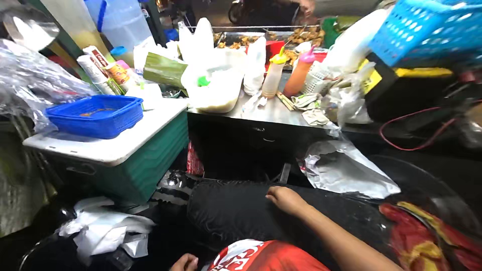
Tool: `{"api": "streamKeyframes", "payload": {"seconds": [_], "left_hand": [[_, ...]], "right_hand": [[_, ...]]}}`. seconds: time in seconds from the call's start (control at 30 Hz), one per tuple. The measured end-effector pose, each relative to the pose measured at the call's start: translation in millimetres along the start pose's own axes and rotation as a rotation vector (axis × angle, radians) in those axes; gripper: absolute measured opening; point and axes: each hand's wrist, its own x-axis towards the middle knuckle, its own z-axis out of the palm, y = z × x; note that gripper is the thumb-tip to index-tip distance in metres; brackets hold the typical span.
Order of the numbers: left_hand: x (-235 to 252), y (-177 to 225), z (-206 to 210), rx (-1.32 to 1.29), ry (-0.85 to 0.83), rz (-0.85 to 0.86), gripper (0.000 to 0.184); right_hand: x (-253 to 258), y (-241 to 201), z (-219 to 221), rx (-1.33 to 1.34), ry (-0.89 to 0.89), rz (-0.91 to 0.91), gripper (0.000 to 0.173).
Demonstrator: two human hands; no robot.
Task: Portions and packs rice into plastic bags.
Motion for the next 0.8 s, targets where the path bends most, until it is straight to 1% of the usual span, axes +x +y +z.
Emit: {"api": "streamKeyframes", "payload": {"seconds": [0.03,0.1,0.17,0.2,0.23,0.27,0.33,0.37,0.43,0.53,0.6,0.67,0.7,0.8], "left_hand": [[-2,30,-9,-0.013,0.033,0.066,0.027],[7,79,-21,-0.043,0.081,0.255,0.025],[22,131,-34,-0.020,0.064,0.432,0.025],[30,158,-41,0.012,0.037,0.515,0.024],[38,185,-48,0.050,0.000,0.603,0.023],[47,212,-56,0.091,-0.028,0.700,0.023],[64,266,-75,0.192,-0.029,0.900,0.024],[72,291,-86,0.245,0.006,0.999,0.024],[89,340,-108,0.307,0.086,1.143,0.025],[114,402,-141,0.257,0.128,1.227,0.018],[134,441,-157,0.201,0.133,1.242,0.017],[164,484,-168,0.158,0.134,1.208,0.020],[179,504,-171,0.160,0.131,1.180,0.021],[214,559,-172,0.233,0.163,1.108,0.025]], "right_hand": [[3,0,2,-0.008,-0.001,-0.007,0.041],[6,4,18,0.061,-0.012,-0.059,0.040],[11,14,47,0.116,-0.005,-0.126,0.039],[13,19,64,0.102,0.049,-0.168,0.038],[13,22,78,0.058,0.140,-0.212,0.036],[14,22,87,0.021,0.210,-0.234,0.035],[15,22,93,0.003,0.280,-0.236,0.035],[15,22,93,0.015,0.288,-0.233,0.035],[14,24,91,0.052,0.286,-0.226,0.034],[13,22,93,0.083,0.362,-0.211,0.030],[15,19,100,0.077,0.475,-0.204,0.026],[18,16,104,0.082,0.557,-0.180,0.024],[19,13,103,0.085,0.570,-0.156,0.023],[19,5,101,0.082,0.640,-0.124,0.021]]}}
